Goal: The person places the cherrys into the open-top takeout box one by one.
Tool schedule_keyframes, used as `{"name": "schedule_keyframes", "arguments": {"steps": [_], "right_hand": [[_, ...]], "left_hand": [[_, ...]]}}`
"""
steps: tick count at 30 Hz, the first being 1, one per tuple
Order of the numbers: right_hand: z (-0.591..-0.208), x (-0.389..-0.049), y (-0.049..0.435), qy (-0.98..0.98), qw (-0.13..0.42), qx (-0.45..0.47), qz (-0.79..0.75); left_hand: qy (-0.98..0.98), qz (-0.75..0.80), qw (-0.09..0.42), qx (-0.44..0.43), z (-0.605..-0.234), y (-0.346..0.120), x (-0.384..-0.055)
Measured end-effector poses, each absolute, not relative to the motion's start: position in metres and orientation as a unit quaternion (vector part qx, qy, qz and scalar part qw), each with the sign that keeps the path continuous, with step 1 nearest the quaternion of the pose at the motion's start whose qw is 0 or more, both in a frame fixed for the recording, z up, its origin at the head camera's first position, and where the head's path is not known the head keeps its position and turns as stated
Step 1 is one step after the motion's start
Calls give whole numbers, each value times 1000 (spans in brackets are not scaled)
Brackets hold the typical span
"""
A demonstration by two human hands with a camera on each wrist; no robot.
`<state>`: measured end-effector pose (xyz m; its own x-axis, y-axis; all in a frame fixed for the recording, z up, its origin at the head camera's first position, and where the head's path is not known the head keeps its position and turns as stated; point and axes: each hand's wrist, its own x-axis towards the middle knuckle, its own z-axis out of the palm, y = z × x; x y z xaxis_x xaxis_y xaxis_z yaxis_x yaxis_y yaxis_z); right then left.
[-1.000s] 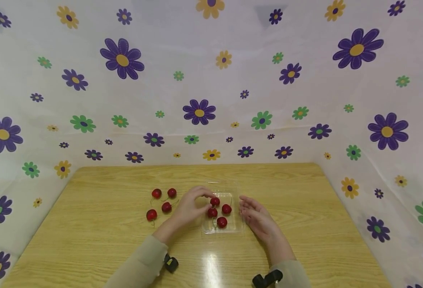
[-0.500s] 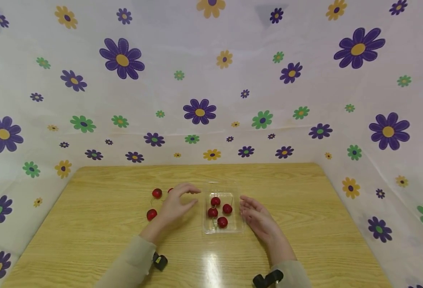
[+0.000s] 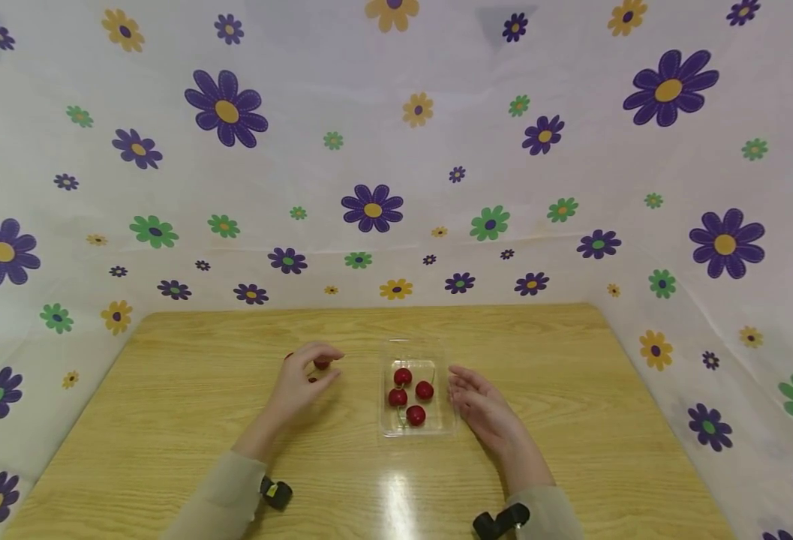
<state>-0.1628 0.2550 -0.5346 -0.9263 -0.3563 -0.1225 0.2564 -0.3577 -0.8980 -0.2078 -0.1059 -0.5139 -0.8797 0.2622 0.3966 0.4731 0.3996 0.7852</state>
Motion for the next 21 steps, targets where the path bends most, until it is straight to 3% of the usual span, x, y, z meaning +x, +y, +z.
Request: {"name": "schedule_keyframes", "arguments": {"steps": [7,15,21], "right_hand": [[-536,-163,255,538,185,-46,-821],[-534,-162,254,545,185,-30,-817],[-533,-162,254,539,186,-41,-820]], "left_hand": [[-830,-499,131,-214,-521,-124,-209],[-839,-510,108,-158,-519,-142,-205],[-846,-487,138,-170,-523,-153,-204]]}}
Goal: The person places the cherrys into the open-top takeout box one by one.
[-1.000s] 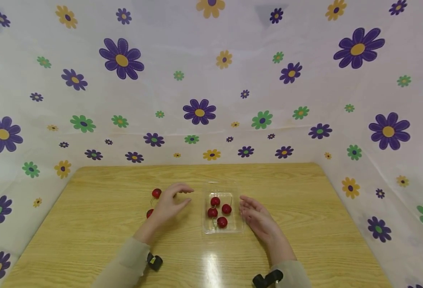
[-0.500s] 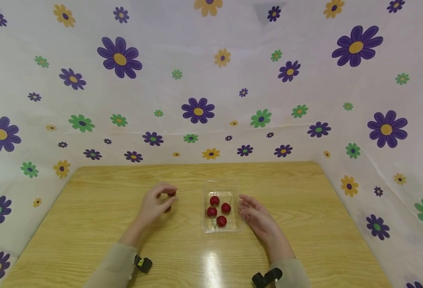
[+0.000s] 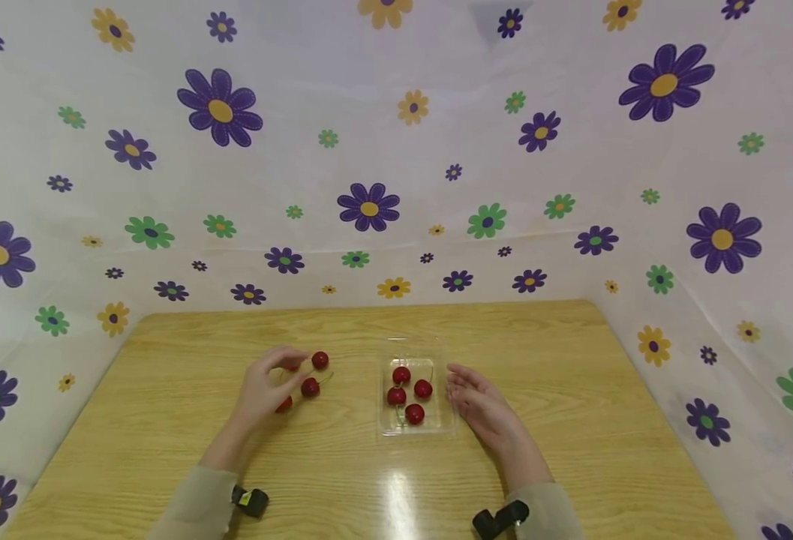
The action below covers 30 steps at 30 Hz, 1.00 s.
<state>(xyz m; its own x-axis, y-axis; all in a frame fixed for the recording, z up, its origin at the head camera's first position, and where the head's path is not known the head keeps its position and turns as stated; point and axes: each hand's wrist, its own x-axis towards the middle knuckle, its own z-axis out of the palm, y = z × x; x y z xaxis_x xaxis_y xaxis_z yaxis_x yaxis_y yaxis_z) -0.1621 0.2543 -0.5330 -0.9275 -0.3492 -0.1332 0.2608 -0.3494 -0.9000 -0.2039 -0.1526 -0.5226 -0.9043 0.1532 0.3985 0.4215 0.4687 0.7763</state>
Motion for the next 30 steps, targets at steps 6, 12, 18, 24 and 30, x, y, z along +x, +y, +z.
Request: {"name": "schedule_keyframes", "arguments": {"steps": [6,12,18,24,30], "right_hand": [[-533,-163,255,535,184,-46,-823],[-532,-163,254,533,184,-37,-825],[-531,-162,254,535,186,-36,-824],[-532,-163,253,532,186,-40,-825],[-533,-164,253,539,184,-35,-821]], "left_hand": [[-846,-484,142,-173,-522,-162,-201],[-852,-479,139,-159,-523,-171,-198],[-864,-457,142,-157,-524,-182,-193],[-875,-445,127,-140,-526,-193,-190],[-880,-446,97,-133,-528,-200,-187]]}}
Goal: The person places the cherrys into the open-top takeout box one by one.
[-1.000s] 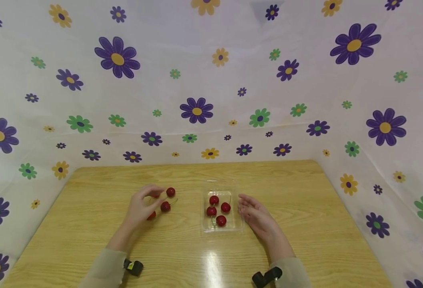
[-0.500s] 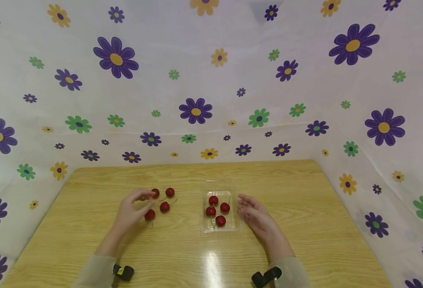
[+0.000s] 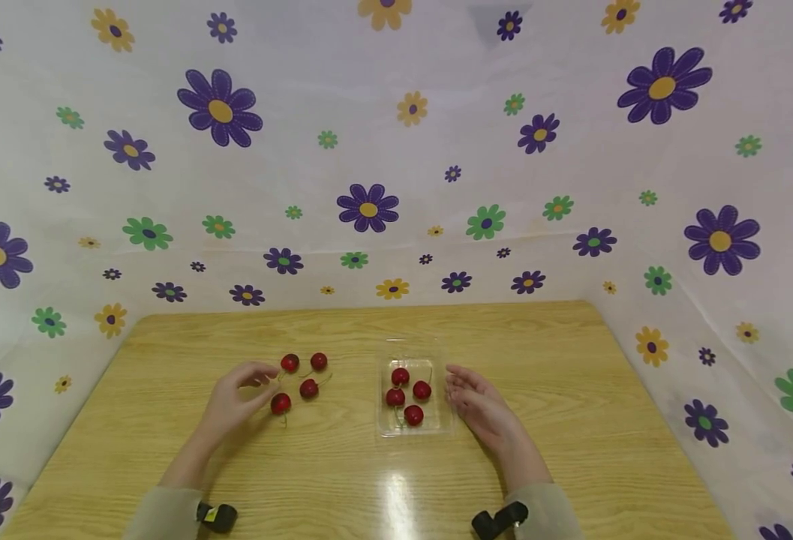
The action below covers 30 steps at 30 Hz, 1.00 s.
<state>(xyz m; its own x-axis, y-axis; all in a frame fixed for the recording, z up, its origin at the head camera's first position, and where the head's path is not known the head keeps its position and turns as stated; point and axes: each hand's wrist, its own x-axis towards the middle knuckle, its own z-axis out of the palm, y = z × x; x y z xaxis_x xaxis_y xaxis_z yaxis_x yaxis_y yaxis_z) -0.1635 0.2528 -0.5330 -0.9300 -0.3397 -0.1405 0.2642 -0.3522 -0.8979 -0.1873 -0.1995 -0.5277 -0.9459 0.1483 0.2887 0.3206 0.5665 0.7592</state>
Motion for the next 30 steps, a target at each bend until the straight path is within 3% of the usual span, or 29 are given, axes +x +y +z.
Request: {"name": "schedule_keyframes", "arguments": {"steps": [10,30], "right_hand": [[-532,-163,254,541,181,-29,-821],[-534,-164,254,547,179,-20,-818]], "left_hand": [[-889,-440,23,-122,-530,-203,-183],[-892,-431,-53,-123,-536,-207,-181]]}}
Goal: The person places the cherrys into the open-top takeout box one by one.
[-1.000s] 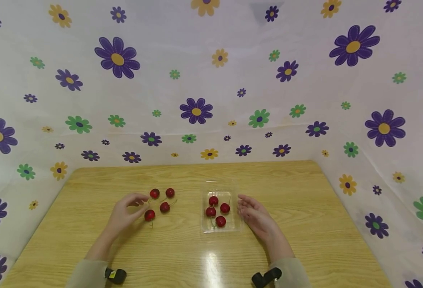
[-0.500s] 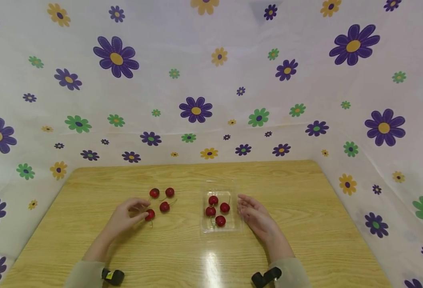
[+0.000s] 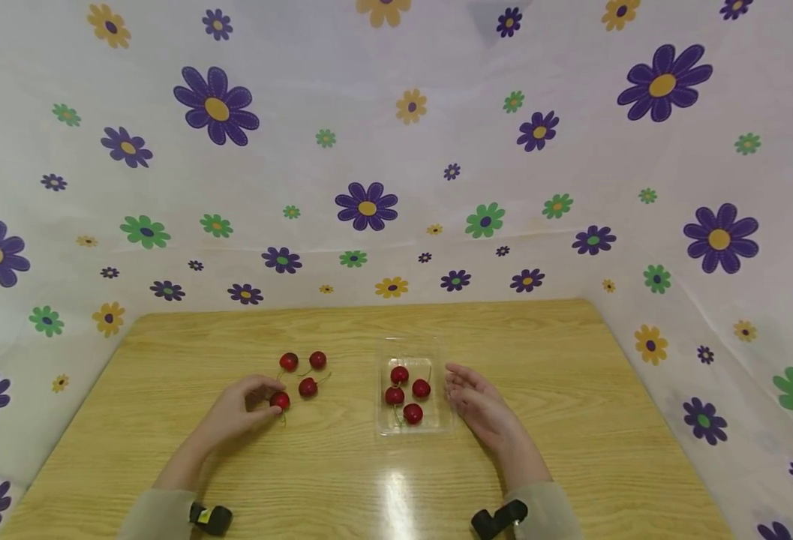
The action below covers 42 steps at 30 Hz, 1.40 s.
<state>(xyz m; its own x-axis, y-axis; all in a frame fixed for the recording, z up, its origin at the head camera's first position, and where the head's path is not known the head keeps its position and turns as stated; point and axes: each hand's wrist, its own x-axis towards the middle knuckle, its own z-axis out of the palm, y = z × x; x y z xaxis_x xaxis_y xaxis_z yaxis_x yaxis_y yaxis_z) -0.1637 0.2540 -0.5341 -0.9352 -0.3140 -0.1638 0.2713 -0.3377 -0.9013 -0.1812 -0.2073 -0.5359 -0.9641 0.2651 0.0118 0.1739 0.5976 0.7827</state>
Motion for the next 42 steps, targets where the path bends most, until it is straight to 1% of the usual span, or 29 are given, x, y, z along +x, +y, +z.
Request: {"name": "schedule_keyframes", "arguments": {"steps": [8,27,37,42], "right_hand": [[-534,-163,254,540,180,-34,-821],[-534,-162,255,537,182,-41,-823],[-536,-163,255,530,183,-51,-827],[-537,-163,255,534,184,-47,-824]], "left_hand": [[896,423,59,126,-535,-206,-182],[886,440,48,139,-538,-209,-184],[887,442,42,124,-534,-207,-182],[888,438,25,136,-532,-205,-183]]}}
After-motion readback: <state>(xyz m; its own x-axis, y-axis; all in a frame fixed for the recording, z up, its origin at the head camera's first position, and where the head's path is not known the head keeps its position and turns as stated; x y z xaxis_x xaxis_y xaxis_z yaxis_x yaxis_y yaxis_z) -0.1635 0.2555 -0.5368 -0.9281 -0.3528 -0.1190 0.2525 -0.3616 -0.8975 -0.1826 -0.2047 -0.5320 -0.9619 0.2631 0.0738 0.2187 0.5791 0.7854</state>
